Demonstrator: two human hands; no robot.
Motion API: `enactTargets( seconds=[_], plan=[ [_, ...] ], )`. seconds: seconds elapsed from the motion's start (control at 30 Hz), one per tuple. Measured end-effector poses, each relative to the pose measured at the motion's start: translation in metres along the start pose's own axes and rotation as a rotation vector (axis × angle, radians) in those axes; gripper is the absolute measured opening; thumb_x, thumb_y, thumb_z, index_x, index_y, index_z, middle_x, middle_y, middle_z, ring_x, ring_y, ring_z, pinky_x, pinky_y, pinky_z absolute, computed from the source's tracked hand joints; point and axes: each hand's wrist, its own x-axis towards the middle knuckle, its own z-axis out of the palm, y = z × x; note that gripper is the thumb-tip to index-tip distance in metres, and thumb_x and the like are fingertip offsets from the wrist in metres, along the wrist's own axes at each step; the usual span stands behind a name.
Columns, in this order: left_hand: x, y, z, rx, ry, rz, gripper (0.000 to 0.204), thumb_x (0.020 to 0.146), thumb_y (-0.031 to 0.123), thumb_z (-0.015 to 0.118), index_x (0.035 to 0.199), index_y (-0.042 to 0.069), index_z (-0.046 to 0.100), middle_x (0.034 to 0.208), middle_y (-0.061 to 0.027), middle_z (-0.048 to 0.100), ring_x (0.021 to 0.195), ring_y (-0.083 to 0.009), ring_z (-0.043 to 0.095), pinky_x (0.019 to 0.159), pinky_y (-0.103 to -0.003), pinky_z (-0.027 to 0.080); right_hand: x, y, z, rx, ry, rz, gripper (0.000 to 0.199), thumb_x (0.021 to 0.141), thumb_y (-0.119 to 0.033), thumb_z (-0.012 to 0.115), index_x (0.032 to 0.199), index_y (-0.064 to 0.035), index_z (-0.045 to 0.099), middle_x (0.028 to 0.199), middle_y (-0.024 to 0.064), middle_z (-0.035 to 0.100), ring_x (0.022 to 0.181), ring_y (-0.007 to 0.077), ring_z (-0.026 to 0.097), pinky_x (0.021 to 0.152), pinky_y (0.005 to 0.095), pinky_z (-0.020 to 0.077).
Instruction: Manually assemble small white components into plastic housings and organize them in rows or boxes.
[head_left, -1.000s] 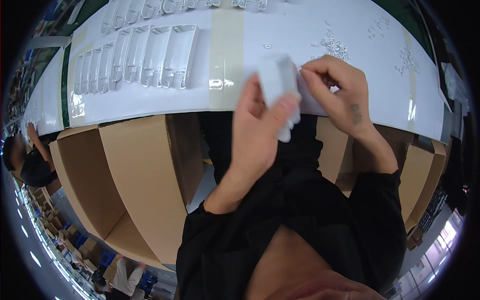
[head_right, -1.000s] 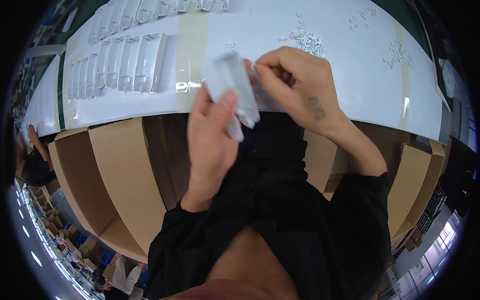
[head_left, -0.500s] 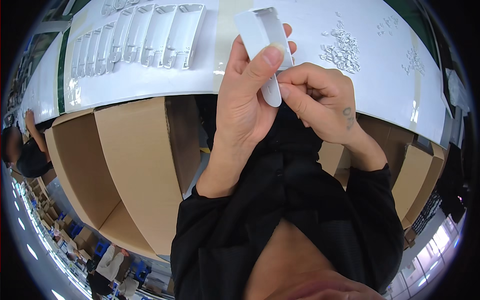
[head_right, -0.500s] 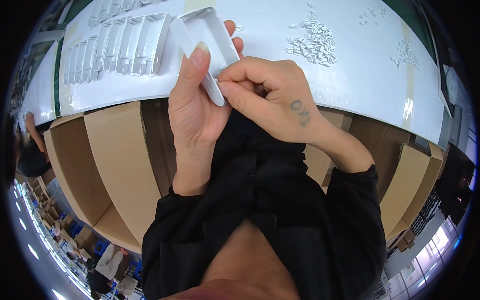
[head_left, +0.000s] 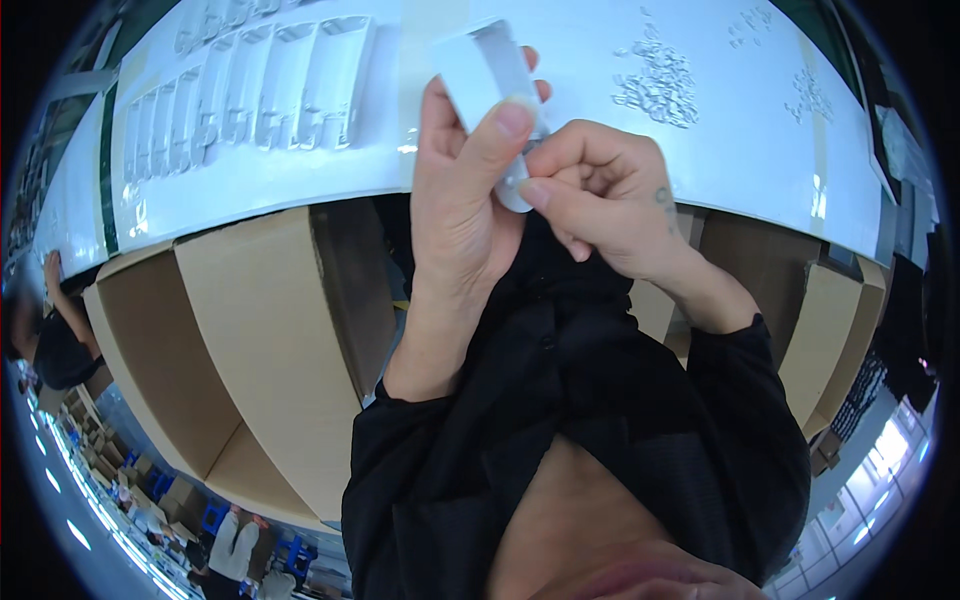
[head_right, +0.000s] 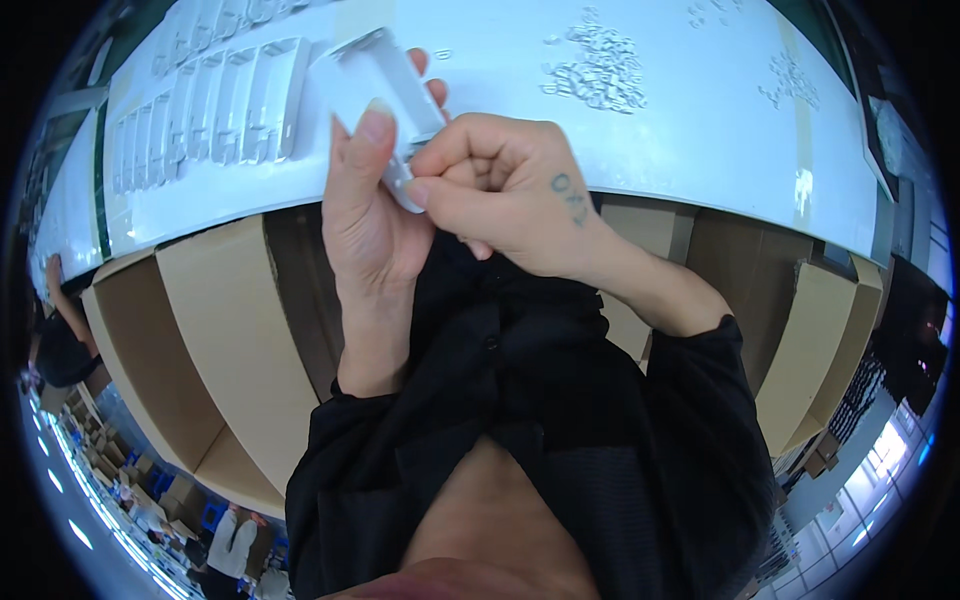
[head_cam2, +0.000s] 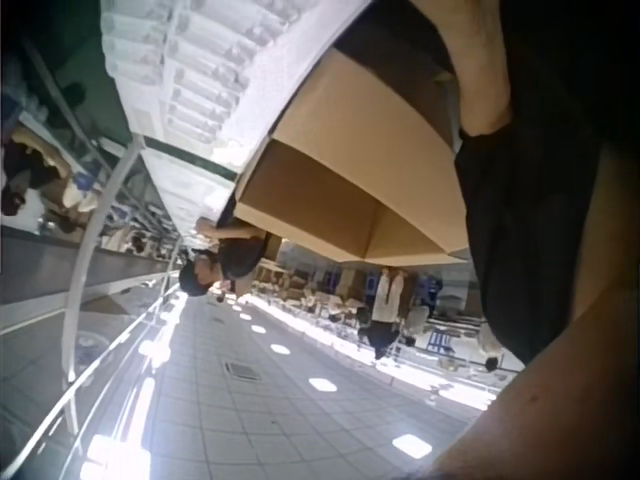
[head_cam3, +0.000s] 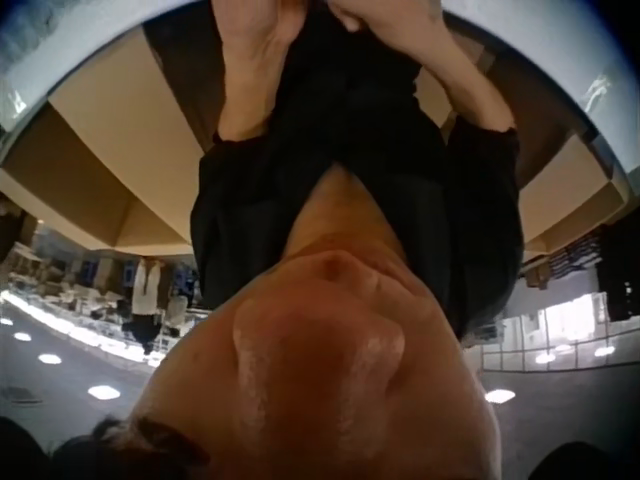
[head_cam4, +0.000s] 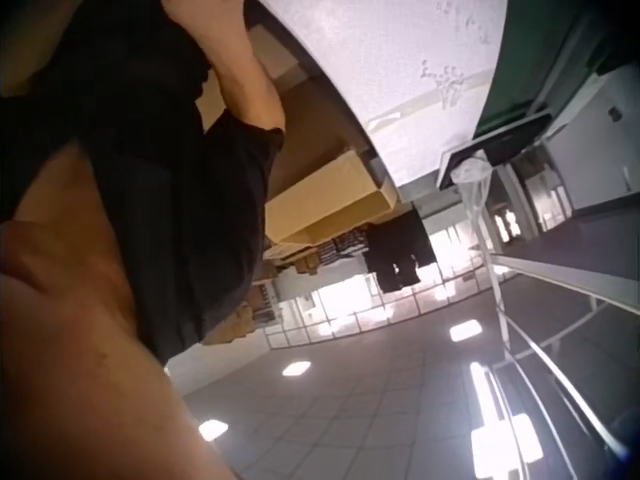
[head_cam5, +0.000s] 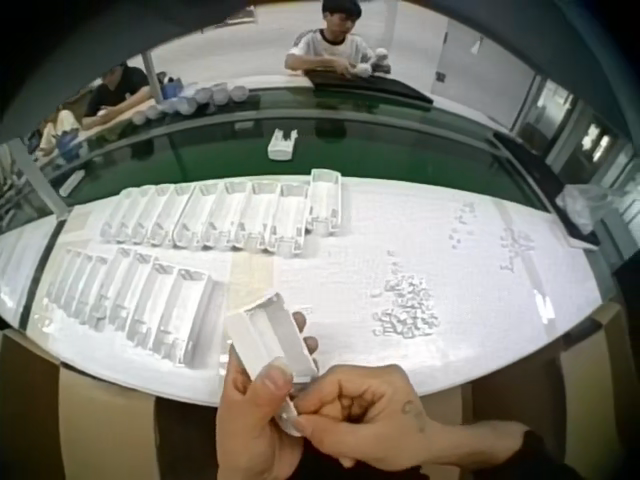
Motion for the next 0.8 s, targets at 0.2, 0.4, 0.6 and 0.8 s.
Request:
enactTargets(
  seconds=[0.2, 0.4, 0.6, 0.8],
  plan=[
    [0.0, -0.004, -0.01, 0.12, 0.02, 0.124, 0.053, 0.092, 0.013, 0.07, 0.137, 0.002, 0.046, 0.134, -0.0195, 0.056, 0.122, -0.0285, 0.055, 0.103, -0.038, 0.045, 0.004, -0.001, -0.011, -0.07, -0.015, 0.076, 0.013, 0.087, 0.007, 0.066, 0.099, 0.0023, 0.07, 0.062, 0.0019, 0.062, 0.049, 0.0074, 0.052, 0.048, 0.018, 0.0421],
    [-0.023, 0.034, -0.04, -0.008, -0.088, 0.03, 0.052, 0.097, 0.021, 0.063, 0.14, -0.001, 0.044, 0.137, -0.0247, 0.054, 0.127, -0.0368, 0.055, 0.107, -0.046, 0.047, 0.028, -0.016, -0.04, -1.076, -0.293, -0.672, 0.013, 0.079, 0.004, 0.072, 0.091, -0.0015, 0.072, 0.071, 0.0067, 0.067, 0.053, 0.0169, 0.055, 0.054, 0.0262, 0.0455],
    [-0.032, 0.04, -0.04, 0.027, 0.188, 0.062, 0.029, 0.1, 0.014, 0.056, 0.125, 0.001, 0.05, 0.128, -0.0227, 0.058, 0.117, -0.0337, 0.06, 0.107, -0.042, 0.046, 0.084, -0.038, -0.064, -1.189, -0.169, -0.911, 0.01, 0.09, -0.008, 0.068, 0.093, 0.0016, 0.07, 0.075, 0.0106, 0.068, 0.057, 0.0182, 0.058, 0.054, 0.0258, 0.0459],
    [-0.035, 0.039, -0.047, -0.27, 0.135, 0.059, 0.033, 0.101, 0.013, 0.052, 0.129, -0.004, 0.05, 0.131, -0.0255, 0.057, 0.123, -0.0373, 0.059, 0.112, -0.051, 0.044, 0.088, -0.016, -0.062, -1.607, -0.051, -0.915, 0.011, 0.091, -0.009, 0.066, 0.095, 0.0013, 0.07, 0.083, 0.0109, 0.069, 0.063, 0.0202, 0.059, 0.06, 0.0287, 0.0471]
  ],
)
